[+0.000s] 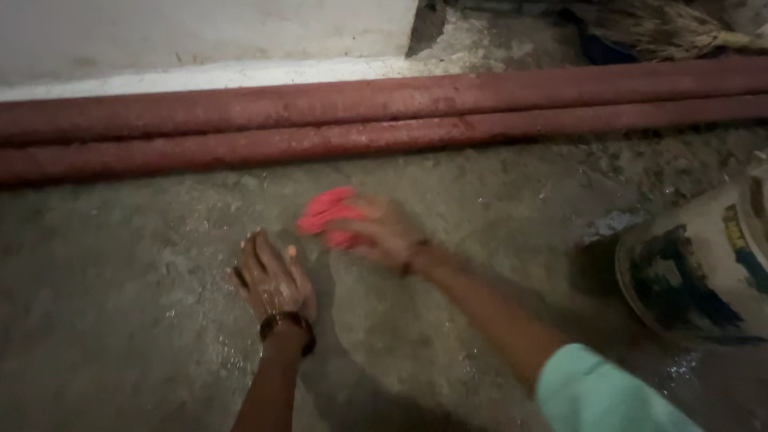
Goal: The person dips a red cloth into a bucket of water, wrings it out, and wipes the concrete floor. They repeatedly rinse the cloth in the bucket and continue scrubbing the floor surface near a red pipe.
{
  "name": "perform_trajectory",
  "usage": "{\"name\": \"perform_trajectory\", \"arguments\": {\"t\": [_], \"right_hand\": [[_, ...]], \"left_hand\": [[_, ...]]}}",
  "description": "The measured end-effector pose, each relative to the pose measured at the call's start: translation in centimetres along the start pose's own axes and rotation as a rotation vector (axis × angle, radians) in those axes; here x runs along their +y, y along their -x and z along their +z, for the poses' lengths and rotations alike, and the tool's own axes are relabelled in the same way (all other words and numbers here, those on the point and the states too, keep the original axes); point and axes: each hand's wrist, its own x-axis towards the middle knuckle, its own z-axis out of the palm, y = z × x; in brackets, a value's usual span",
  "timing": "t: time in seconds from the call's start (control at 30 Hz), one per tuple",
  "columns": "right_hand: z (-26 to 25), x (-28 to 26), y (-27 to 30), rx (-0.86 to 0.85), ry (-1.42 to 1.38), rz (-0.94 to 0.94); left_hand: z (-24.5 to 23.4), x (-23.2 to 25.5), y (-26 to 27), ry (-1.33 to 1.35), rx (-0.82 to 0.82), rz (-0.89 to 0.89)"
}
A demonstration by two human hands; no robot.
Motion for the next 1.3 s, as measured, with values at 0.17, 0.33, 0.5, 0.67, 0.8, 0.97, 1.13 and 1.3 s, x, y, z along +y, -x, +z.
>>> {"name": "perform_trajectory", "arguments": {"t": [0.17, 0.33, 0.5, 0.67, 0.8, 0.97, 1.13, 1.3], "right_hand": [[-8.6, 11.0, 10.9, 0.321, 0.244, 0.078], [-10.7, 15.7, 18.8, 0.531, 0.328, 0.626], [-5.8, 8.3, 9.8, 0.456, 0.385, 0.359], [2.0, -6.6, 0.7, 0.05, -0.099, 0.38], [3.1, -8.4, 2.4, 0.099, -0.104, 0.006], [-1.4, -1.4, 10.8, 0.203, -0.212, 0.01], [-8.1, 5.0, 17.1, 0.592, -1.097, 1.022], [-14.9, 10.5, 21.4, 0.566, -0.167, 1.064]], "left_hand": [[1.8, -1.3, -1.2, -0.208, -0.039, 0.07], [1.9, -0.2, -0.9, -0.322, -0.162, 0.078], [0.7, 0.4, -0.8, -0.285, -0.151, 0.092], [-0.3, 0.5, -0.6, -0.089, -0.102, 0.066], [-0.8, -0.3, 0.2, 0.16, -0.007, 0.002], [-1.0, -1.1, -0.1, -0.038, -0.06, 0.188], [0.0, 1.0, 0.6, -0.305, -0.114, 0.201], [1.3, 5.2, 0.5, -0.124, -0.169, 0.317]]}}
